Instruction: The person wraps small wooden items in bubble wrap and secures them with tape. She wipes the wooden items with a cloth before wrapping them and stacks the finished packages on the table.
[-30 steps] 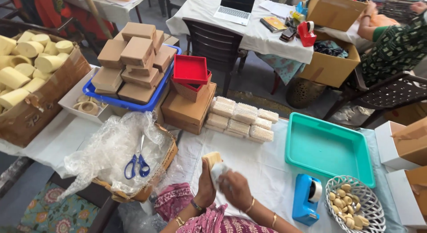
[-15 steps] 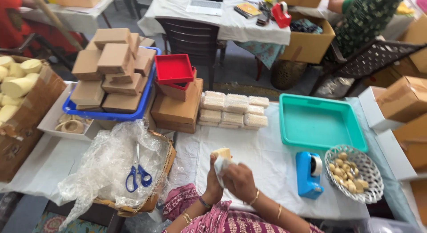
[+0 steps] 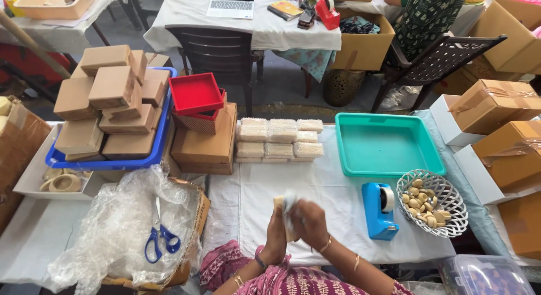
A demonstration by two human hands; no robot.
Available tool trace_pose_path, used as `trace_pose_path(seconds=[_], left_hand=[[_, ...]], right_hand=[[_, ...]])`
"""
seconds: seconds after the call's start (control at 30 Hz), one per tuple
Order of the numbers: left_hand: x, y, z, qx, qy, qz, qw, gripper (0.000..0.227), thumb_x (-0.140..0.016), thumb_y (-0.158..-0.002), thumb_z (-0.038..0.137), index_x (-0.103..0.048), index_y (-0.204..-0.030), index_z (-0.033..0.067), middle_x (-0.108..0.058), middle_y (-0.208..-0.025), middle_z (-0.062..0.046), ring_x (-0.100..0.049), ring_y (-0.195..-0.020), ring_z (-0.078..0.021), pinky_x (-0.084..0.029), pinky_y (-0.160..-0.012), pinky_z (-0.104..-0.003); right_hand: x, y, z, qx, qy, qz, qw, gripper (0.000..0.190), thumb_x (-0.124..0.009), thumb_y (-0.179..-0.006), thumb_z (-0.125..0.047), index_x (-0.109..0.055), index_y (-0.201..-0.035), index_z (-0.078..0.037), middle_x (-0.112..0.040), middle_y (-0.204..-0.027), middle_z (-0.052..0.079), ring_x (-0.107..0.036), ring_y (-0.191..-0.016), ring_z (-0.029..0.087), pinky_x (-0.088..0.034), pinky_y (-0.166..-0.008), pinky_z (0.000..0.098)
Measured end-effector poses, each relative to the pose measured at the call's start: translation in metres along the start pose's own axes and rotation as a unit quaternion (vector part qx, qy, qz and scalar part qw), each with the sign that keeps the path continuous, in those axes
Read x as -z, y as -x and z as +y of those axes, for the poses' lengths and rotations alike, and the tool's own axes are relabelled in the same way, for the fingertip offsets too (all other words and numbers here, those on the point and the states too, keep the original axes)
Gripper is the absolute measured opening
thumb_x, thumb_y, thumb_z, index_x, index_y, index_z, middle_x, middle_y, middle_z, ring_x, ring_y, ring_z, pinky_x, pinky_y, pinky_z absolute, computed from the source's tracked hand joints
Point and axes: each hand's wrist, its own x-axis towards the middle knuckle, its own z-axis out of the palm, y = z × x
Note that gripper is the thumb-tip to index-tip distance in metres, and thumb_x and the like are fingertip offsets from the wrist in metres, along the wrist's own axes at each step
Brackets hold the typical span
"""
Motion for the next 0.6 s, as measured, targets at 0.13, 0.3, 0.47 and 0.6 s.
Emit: trace_pose_path(seconds=[0.13, 0.3, 0.47, 0.6], left_hand=[[-0.044, 0.017, 0.047, 0.028, -0.15, -0.03, 0.988, 0.056, -0.063, -0.086, 0.048, -0.045, -0.128, 0.0149, -0.061, -0.101, -0.004, -0.067, -0.08, -0.0217, -0.058, -0.065, -0.035], [-0.021, -0.022, 0.047, -0.093, -0.159, 0.023, 0.983, 0.049, -0.054, -0.108, 0.037, -0.056, -0.138, -0.0014, -0.065, -0.116, -0.012, -0.064, -0.1, -0.0152, -0.056, -0.081, -0.029], [-0.051, -0.034, 0.064, -0.159, -0.187, 0.104, 0.964, 0.058, -0.046, -0.104, 0.044, -0.041, -0.149, 0.0075, -0.062, -0.117, -0.012, -0.064, -0.097, -0.0149, -0.057, -0.076, -0.029], [-0.059, -0.024, 0.026, -0.107, -0.269, 0.025, 0.957, 0.063, -0.037, -0.1, 0.05, -0.039, -0.148, 0.0102, -0.065, -0.115, -0.011, -0.07, -0.092, -0.0155, -0.063, -0.071, -0.029]], right_hand=[[0.004, -0.035, 0.045, -0.349, -0.206, 0.16, 0.9, 0.013, -0.06, -0.097, -0.016, -0.062, -0.107, -0.008, -0.064, -0.081, 0.0, -0.056, -0.063, 0.011, -0.046, -0.051, 0.0299], [-0.014, 0.013, 0.04, -0.288, -0.286, 0.056, 0.912, 0.04, -0.065, -0.1, -0.014, -0.057, -0.137, -0.003, -0.061, -0.093, 0.002, -0.054, -0.082, 0.005, -0.048, -0.07, 0.0248], [0.003, -0.003, 0.0, -0.218, -0.221, 0.004, 0.951, 0.039, -0.063, -0.1, -0.016, -0.053, -0.136, -0.004, -0.066, -0.086, 0.005, -0.06, -0.079, 0.005, -0.049, -0.07, 0.0248], [0.022, -0.036, 0.018, -0.271, -0.163, 0.062, 0.947, 0.015, -0.063, -0.102, -0.017, -0.065, -0.113, -0.007, -0.062, -0.064, 0.004, -0.055, -0.058, 0.006, -0.043, -0.05, 0.0272]])
